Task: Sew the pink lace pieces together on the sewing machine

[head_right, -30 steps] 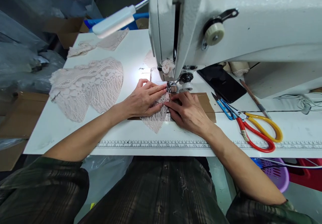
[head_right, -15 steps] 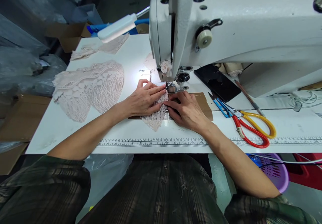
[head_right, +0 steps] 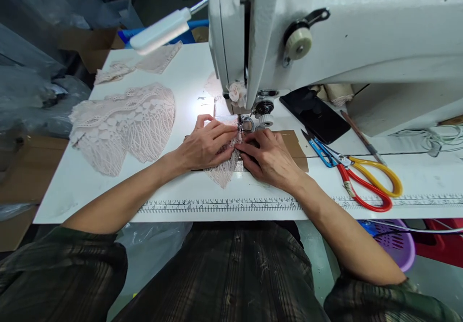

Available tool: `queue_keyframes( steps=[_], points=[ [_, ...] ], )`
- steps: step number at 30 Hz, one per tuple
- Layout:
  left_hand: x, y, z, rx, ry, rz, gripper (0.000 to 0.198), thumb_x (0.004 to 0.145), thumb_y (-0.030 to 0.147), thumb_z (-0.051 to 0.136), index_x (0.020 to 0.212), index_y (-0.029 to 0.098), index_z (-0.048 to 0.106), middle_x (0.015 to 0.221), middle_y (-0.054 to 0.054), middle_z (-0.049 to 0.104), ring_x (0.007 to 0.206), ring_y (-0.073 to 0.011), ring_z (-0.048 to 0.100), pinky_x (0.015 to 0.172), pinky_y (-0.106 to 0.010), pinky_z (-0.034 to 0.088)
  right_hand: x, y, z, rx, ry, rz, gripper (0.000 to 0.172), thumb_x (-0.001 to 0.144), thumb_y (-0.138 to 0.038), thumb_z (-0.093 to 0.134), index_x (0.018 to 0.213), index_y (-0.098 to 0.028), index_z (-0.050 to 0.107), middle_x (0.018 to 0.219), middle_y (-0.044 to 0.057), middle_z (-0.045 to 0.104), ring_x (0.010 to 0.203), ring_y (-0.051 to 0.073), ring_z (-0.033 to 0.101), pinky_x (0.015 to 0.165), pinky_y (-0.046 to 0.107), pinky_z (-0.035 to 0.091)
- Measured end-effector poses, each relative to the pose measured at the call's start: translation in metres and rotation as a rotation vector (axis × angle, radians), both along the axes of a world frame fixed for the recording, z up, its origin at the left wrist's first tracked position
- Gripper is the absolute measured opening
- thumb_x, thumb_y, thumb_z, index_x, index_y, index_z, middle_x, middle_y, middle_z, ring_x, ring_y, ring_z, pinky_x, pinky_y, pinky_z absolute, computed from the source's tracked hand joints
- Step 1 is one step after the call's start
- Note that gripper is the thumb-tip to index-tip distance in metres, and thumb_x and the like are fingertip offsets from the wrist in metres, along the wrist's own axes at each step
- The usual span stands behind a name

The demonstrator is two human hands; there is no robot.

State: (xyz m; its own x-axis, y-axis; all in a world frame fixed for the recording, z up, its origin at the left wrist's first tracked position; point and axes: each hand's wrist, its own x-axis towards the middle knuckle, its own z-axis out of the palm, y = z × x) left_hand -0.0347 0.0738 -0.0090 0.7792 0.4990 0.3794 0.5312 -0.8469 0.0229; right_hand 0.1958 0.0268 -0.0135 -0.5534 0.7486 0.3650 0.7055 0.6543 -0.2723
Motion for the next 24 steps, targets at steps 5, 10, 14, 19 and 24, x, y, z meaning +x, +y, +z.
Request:
queue_keyframes(
  steps=[5, 10, 14, 19, 24],
  points=[
    [-0.003, 0.004, -0.001, 0.015, -0.055, -0.081, 0.029, 0.098, 0.031, 0.048, 0.116, 0.017, 0.066, 0.123, -0.007, 0.073, 0.093, -0.0232, 0.065, 0.096, -0.048, 0.041, -0.001, -0.002, 0.002, 0.009, -0.019, -0.013, 0.031, 0.098, -0.031, 0.050, 0.120, -0.023, 0.070, 0.117, 0.013, 0.064, 0.107, 0.028, 0.053, 0.088, 0.045, 0.041],
    [-0.005, 0.002, 0.004, -0.042, 0.015, -0.057, 0.035, 0.097, 0.037, 0.049, 0.120, 0.017, 0.065, 0.131, -0.010, 0.068, 0.101, -0.0276, 0.063, 0.095, -0.049, 0.041, -0.002, -0.001, 0.001, 0.038, -0.045, -0.017, 0.031, 0.098, -0.030, 0.050, 0.121, -0.020, 0.069, 0.117, 0.014, 0.064, 0.104, 0.027, 0.053, 0.086, 0.044, 0.042],
    [-0.002, -0.001, 0.007, -0.061, 0.091, -0.003, 0.040, 0.099, 0.039, 0.045, 0.124, 0.014, 0.063, 0.138, -0.013, 0.063, 0.107, -0.0296, 0.060, 0.093, -0.048, 0.042, -0.003, 0.000, 0.000, 0.021, -0.053, -0.040, 0.032, 0.099, -0.031, 0.049, 0.122, -0.021, 0.068, 0.117, 0.014, 0.063, 0.103, 0.028, 0.053, 0.086, 0.044, 0.043],
    [0.002, -0.002, 0.005, -0.074, 0.133, 0.062, 0.043, 0.101, 0.041, 0.043, 0.130, 0.014, 0.060, 0.143, -0.015, 0.059, 0.109, -0.0308, 0.058, 0.092, -0.048, 0.043, -0.004, 0.001, -0.002, -0.013, -0.045, -0.079, 0.035, 0.098, -0.033, 0.047, 0.125, -0.020, 0.067, 0.119, 0.017, 0.060, 0.106, 0.030, 0.050, 0.086, 0.048, 0.044],
    [0.006, -0.002, 0.001, -0.086, 0.120, 0.118, 0.043, 0.101, 0.040, 0.043, 0.131, 0.013, 0.059, 0.145, -0.016, 0.057, 0.112, -0.0313, 0.058, 0.093, -0.049, 0.044, -0.005, 0.005, -0.004, -0.026, -0.031, -0.104, 0.039, 0.099, -0.036, 0.044, 0.127, -0.019, 0.066, 0.118, 0.018, 0.058, 0.105, 0.031, 0.048, 0.087, 0.049, 0.044]
  ],
)
